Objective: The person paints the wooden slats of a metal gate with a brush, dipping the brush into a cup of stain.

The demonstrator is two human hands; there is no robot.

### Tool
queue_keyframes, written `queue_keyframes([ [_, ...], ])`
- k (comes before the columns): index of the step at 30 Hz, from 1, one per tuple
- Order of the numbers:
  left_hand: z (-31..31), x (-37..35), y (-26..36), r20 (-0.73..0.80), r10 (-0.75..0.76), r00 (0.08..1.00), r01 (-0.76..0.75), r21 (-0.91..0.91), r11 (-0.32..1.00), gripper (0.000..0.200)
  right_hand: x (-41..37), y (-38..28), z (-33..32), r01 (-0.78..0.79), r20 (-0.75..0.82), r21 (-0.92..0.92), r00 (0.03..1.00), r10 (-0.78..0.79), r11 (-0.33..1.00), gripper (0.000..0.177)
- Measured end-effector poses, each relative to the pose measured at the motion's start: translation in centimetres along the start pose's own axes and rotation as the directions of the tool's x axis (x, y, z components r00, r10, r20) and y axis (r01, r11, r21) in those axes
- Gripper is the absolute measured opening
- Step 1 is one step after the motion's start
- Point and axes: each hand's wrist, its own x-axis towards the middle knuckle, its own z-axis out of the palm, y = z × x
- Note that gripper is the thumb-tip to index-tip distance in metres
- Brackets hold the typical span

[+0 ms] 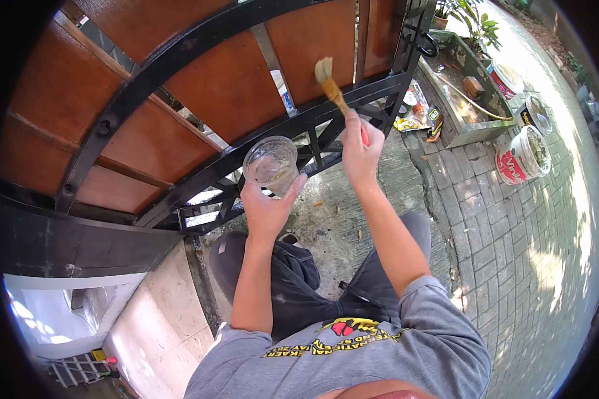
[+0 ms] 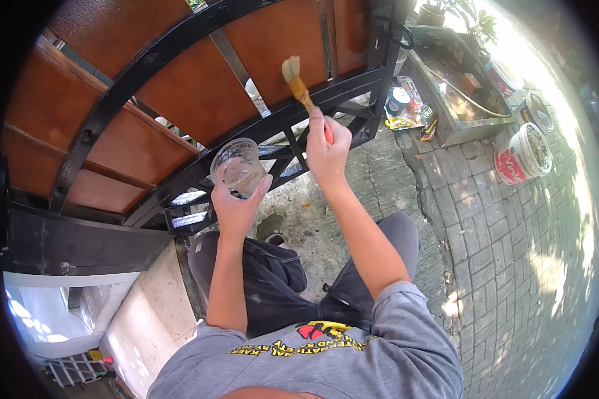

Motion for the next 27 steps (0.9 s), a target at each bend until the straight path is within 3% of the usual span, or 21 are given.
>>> queue_keyframes([
  [4,-0.1,-0.2,0.1,-0.002,0.008,1.000,-0.008,0.005,1.000,0.067,-0.6,-2.2,-1.8,-0.198,0.046,0.051,0.980,0.195,0.979,0.052],
  [8,-0.5,-0.3,-0.1,-0.001,-0.014,1.000,0.014,-0.003,1.000,0.067,0.4,-3.6,-2.9,0.087,-0.086,0.065,0.993,-0.081,0.994,0.055],
  [11,-0.6,-0.3,-0.2,0.007,-0.032,0.999,0.032,0.007,0.999,0.067,2.2,-1.6,-2.5,0.129,-0.146,-0.109,0.979,-0.144,0.986,0.056],
  [12,-0.6,-0.4,-0.3,0.007,-0.027,1.000,0.027,0.004,1.000,0.066,2.3,-0.6,-2.7,0.231,-0.075,-0.345,0.959,-0.272,0.910,0.052],
  [14,-0.7,-0.3,-0.4,-0.001,-0.010,1.000,0.010,0.003,1.000,0.066,0.8,-0.2,-1.1,0.297,0.006,-0.450,0.944,-0.329,0.843,0.049],
  [17,-0.7,-0.3,-0.5,-0.011,-0.008,1.000,0.007,-0.011,1.000,0.065,-2.8,-0.3,1.3,0.402,0.205,-0.511,0.916,-0.346,0.760,0.044],
  [18,-0.6,-0.3,-0.4,-0.009,-0.024,1.000,0.024,-0.027,0.999,0.065,-3.8,-0.7,1.3,0.425,0.276,-0.458,0.903,-0.329,0.781,0.042],
  [21,-0.5,0.0,-0.3,-0.018,-0.058,0.998,0.057,-0.036,0.998,0.066,-3.6,-0.9,0.5,0.420,0.187,-0.423,0.907,-0.377,0.803,0.041],
  [23,-0.7,0.0,-0.2,-0.035,-0.060,0.998,0.059,-0.021,0.998,0.066,-2.0,-1.2,-0.5,0.346,0.025,-0.364,0.932,-0.363,0.865,0.045],
  [25,-0.7,-0.1,0.0,-0.041,-0.041,0.998,0.041,-0.001,0.999,0.065,0.0,-1.7,-1.7,0.253,-0.056,-0.445,0.950,-0.308,0.859,0.047],
  [27,-0.8,-0.1,0.2,-0.030,-0.040,0.999,0.040,0.023,0.999,0.064,0.7,-0.2,-1.3,0.260,-0.048,-0.463,0.947,-0.317,0.847,0.048],
])
